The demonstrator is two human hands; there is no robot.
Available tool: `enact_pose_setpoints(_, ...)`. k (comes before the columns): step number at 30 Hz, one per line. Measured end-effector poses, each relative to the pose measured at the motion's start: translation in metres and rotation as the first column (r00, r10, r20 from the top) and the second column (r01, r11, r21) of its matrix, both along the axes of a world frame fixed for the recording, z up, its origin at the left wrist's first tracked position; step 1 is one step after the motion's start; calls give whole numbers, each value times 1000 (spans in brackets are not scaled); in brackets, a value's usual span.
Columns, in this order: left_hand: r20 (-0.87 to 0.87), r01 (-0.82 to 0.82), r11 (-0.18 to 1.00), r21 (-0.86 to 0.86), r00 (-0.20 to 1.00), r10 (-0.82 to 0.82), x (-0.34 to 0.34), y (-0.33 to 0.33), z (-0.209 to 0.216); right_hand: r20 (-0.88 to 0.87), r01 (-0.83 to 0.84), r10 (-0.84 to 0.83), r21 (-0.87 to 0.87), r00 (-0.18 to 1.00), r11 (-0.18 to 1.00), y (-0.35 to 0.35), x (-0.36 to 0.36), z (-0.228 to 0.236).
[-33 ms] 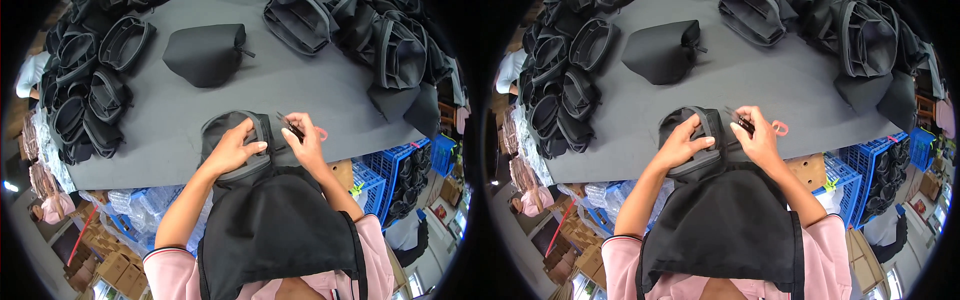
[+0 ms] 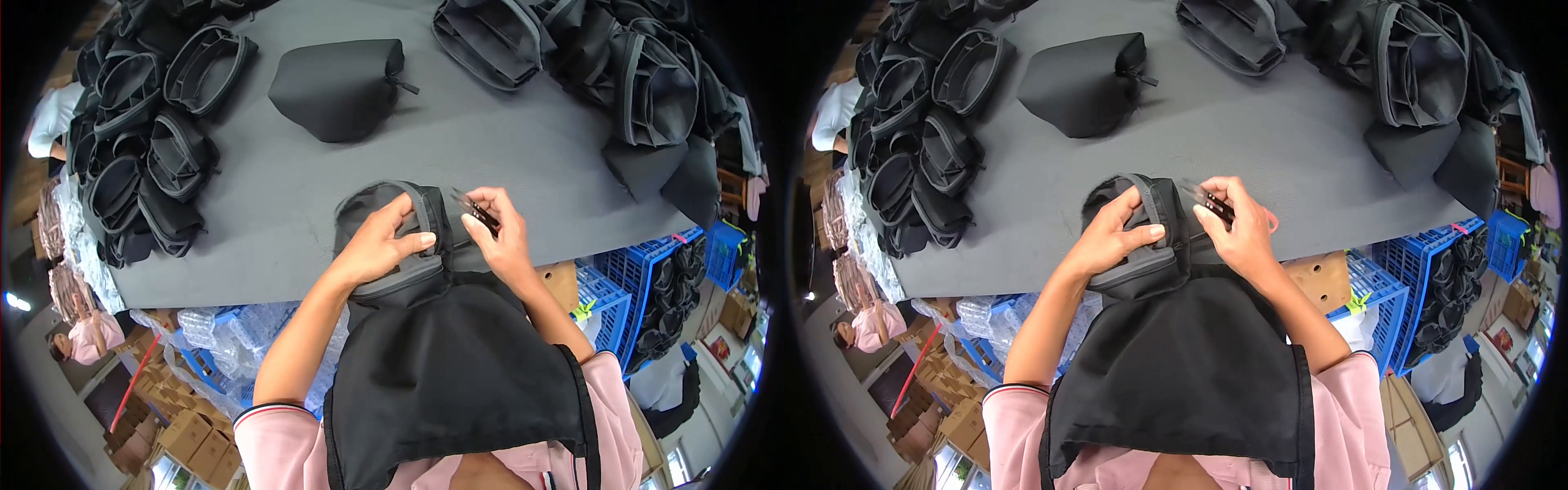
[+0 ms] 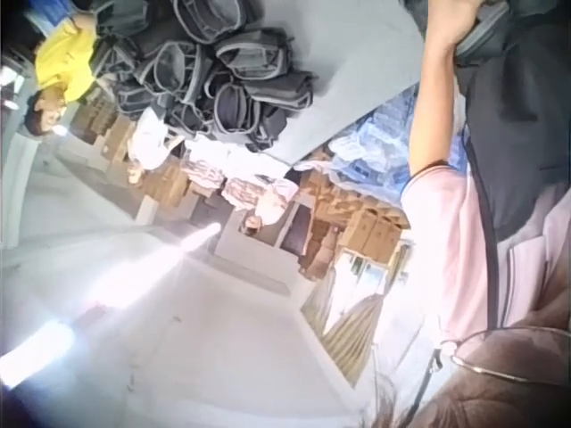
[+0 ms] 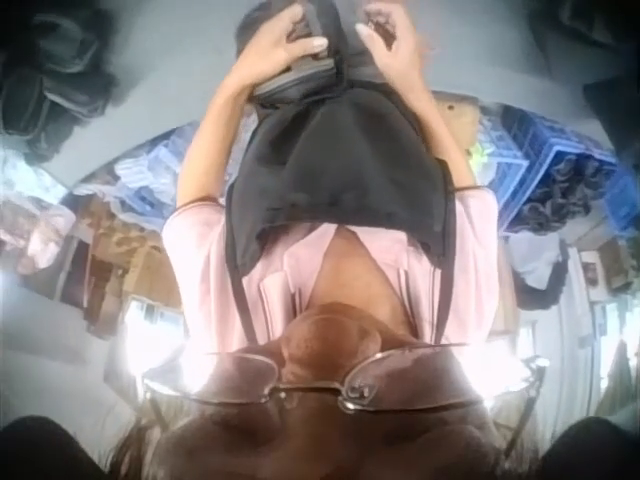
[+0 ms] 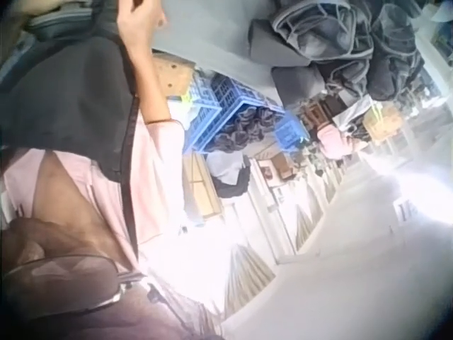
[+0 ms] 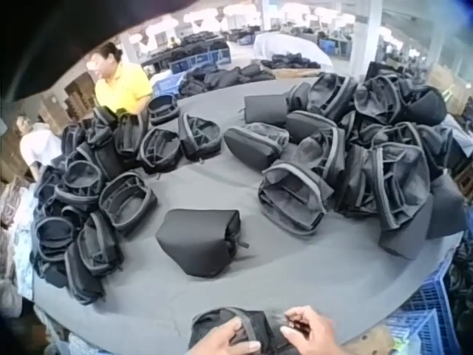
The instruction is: Moving bags from a large barrel onto a table and inspecting them with snips.
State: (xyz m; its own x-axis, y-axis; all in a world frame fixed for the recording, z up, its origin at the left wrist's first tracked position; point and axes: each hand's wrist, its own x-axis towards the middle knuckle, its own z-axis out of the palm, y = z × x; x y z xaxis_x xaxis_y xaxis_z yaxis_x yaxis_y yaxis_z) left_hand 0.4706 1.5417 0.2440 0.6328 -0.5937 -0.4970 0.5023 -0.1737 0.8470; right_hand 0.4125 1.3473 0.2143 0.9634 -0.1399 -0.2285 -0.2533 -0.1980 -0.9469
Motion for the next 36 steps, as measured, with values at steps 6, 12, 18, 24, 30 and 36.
enact_pose_setpoints(6,-40,-17,999,-29,999,16,-3,7,16,183,-184,202,-106,962,977,-2,14,44)
enact_pose_setpoints(12,-101,-24,999,-34,995,20,-7,8,14,151,-357,424,-337,893,871,-9,24,52)
enact_pose_setpoints(18,-98,50,999,3,994,-50,-8,11,17,211,-384,502,-423,839,821,-10,34,57)
enact_pose_setpoints(24,-171,48,997,-66,983,-59,-5,9,18,335,-379,542,-442,771,813,-14,39,50)
enact_pose_setpoints(30,-135,86,996,-25,987,-89,-5,11,16,357,-329,463,-376,811,866,-13,33,46)
enact_pose_setpoints(36,-57,64,998,-22,996,-65,-6,11,14,277,-283,381,-334,882,899,0,26,47)
